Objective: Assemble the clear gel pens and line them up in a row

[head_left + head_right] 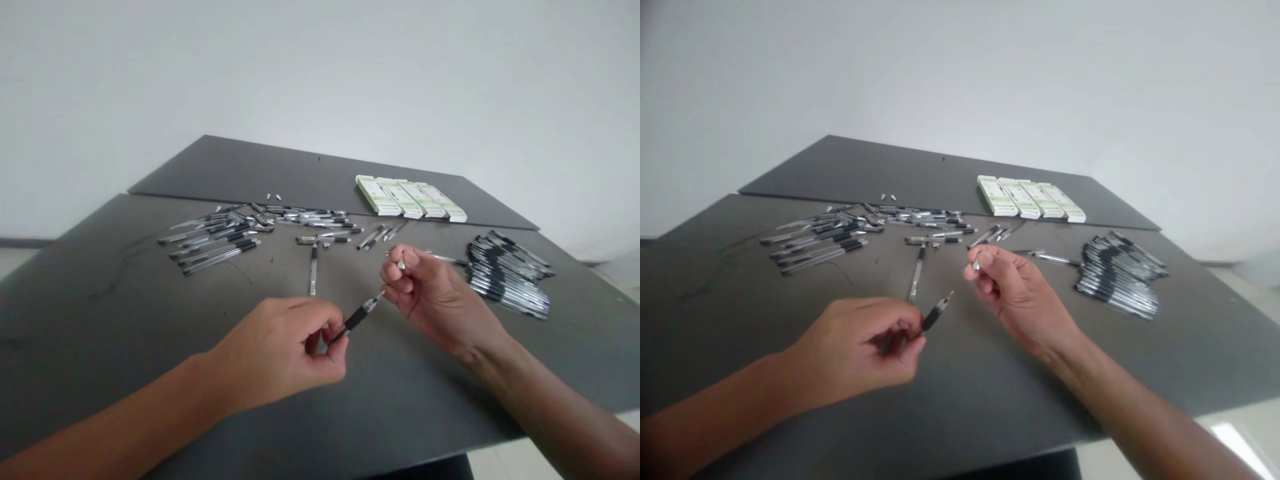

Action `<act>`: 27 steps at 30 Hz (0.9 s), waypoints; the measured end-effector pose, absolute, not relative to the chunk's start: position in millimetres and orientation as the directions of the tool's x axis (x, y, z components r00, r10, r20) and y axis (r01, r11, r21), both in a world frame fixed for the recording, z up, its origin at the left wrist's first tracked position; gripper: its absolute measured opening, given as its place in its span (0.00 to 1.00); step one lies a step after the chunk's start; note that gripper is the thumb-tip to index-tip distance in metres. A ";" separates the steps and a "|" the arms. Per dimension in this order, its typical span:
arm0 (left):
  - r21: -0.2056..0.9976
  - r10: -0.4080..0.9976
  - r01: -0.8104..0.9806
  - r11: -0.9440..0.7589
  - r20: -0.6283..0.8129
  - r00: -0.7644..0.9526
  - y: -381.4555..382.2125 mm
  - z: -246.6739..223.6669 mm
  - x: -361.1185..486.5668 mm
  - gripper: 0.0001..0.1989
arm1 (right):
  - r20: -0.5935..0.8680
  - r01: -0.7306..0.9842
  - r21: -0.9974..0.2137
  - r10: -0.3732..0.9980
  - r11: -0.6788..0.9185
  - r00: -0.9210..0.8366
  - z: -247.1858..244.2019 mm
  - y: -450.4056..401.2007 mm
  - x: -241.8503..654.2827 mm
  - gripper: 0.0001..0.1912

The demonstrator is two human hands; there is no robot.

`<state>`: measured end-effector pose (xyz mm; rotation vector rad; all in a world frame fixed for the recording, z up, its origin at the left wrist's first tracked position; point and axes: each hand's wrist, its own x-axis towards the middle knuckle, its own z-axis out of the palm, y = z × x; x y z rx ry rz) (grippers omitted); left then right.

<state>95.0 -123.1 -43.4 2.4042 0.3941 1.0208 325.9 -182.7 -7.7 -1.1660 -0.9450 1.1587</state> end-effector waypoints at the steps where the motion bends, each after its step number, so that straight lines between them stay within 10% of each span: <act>1: 0.582 0.463 0.071 -0.810 0.560 0.687 -124.9 -44.9 96.7 0.05 | -0.031 -0.231 -0.973 0.983 0.012 0.183 -9.1 -185.6 323.4 0.18; 27: 0.755 0.565 0.089 -0.649 0.401 0.722 -136.1 -53.0 101.4 0.03 | 0.091 -0.078 -0.992 0.989 0.100 0.115 -30.2 -199.8 306.7 0.06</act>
